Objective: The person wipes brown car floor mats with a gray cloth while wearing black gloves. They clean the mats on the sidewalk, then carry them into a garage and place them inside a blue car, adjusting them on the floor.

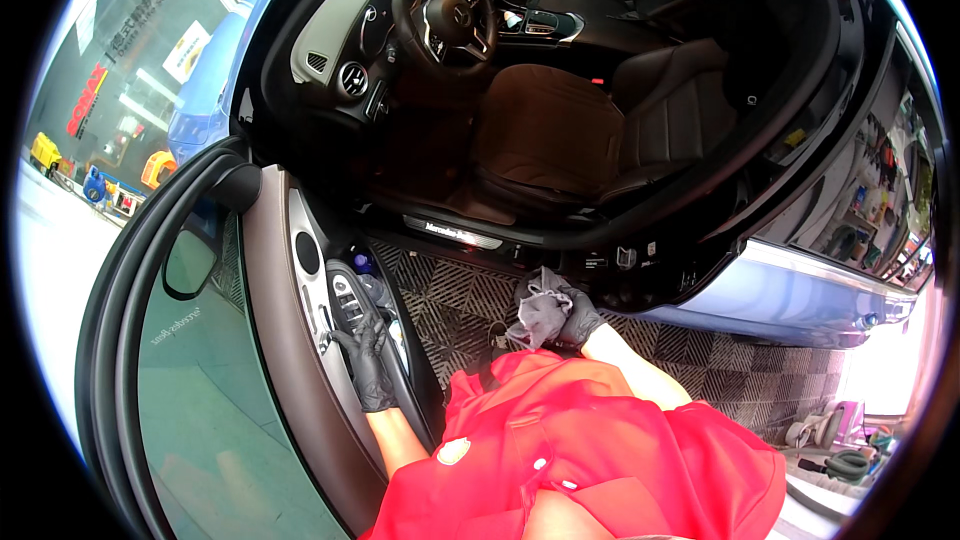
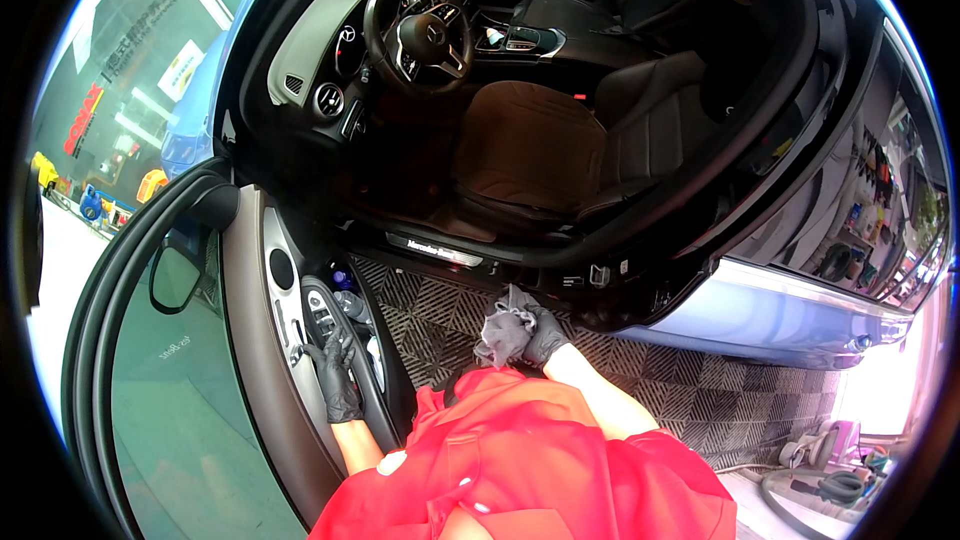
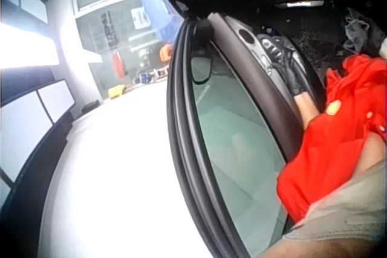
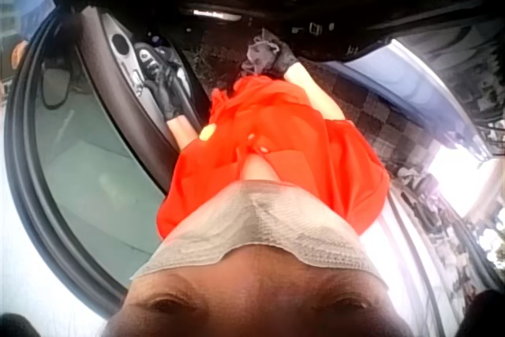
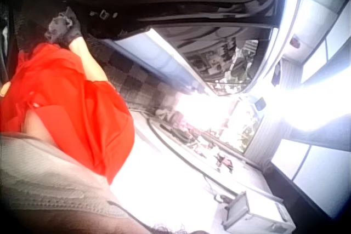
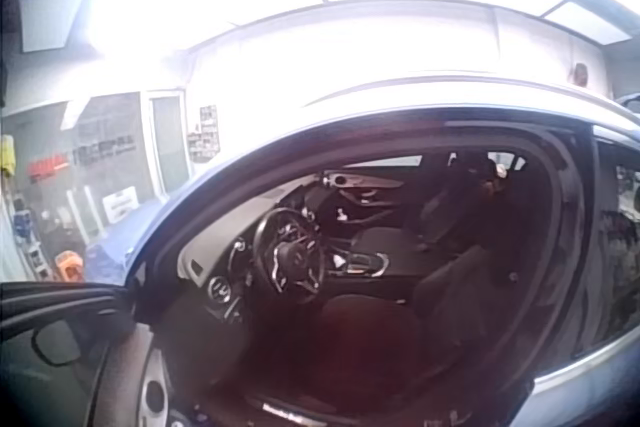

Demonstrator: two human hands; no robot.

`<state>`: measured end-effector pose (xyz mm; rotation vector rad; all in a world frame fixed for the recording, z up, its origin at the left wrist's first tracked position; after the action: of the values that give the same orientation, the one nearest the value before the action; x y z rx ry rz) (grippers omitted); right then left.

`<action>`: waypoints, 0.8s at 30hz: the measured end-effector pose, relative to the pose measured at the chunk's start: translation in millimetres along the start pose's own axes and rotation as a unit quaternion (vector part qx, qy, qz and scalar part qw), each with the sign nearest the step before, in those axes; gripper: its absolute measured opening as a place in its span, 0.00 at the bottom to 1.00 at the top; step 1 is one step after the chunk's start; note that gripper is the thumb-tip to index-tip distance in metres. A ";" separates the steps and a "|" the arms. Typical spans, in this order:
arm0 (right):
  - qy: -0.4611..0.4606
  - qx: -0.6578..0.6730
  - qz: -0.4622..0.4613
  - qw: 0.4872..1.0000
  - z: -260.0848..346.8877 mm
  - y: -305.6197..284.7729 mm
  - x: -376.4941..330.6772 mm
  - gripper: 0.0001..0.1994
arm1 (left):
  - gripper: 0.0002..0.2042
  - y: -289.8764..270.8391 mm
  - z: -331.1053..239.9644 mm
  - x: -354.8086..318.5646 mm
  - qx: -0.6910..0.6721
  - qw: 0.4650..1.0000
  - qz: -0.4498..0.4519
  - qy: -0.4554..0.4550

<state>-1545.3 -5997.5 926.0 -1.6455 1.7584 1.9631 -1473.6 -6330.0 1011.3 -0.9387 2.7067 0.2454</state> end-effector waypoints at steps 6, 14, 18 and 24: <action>-0.002 -0.012 0.019 1.000 -1.7 4.3 -1.5 0.16 | 0.42 -3.3 7.0 4.5 -0.024 1.000 0.010 -0.002; 0.008 -0.004 0.014 1.000 -2.5 4.5 -6.4 0.16 | 0.42 2.1 1.2 2.6 -0.015 1.000 0.000 -0.002; 0.041 0.016 0.064 0.997 -0.2 -9.7 9.1 0.16 | 0.40 -7.3 6.0 4.4 -0.009 1.000 0.001 0.006; 0.017 0.020 0.063 0.998 5.5 -17.3 20.2 0.16 | 0.41 -6.1 4.8 3.6 -0.017 1.000 -0.001 0.005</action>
<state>-1546.9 -5998.9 899.0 -1.6012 1.9453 1.9480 -1471.6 -6335.7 1005.2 -0.9559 2.7190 0.2885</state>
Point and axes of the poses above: each hand's wrist, its own x-axis towards the middle knuckle, its own y-axis out of the palm, z = x × y, the point moved 10 cm from there along x, towards the middle knuckle, and after that the axes turned 1 degree about x, right-handed, at the moved point
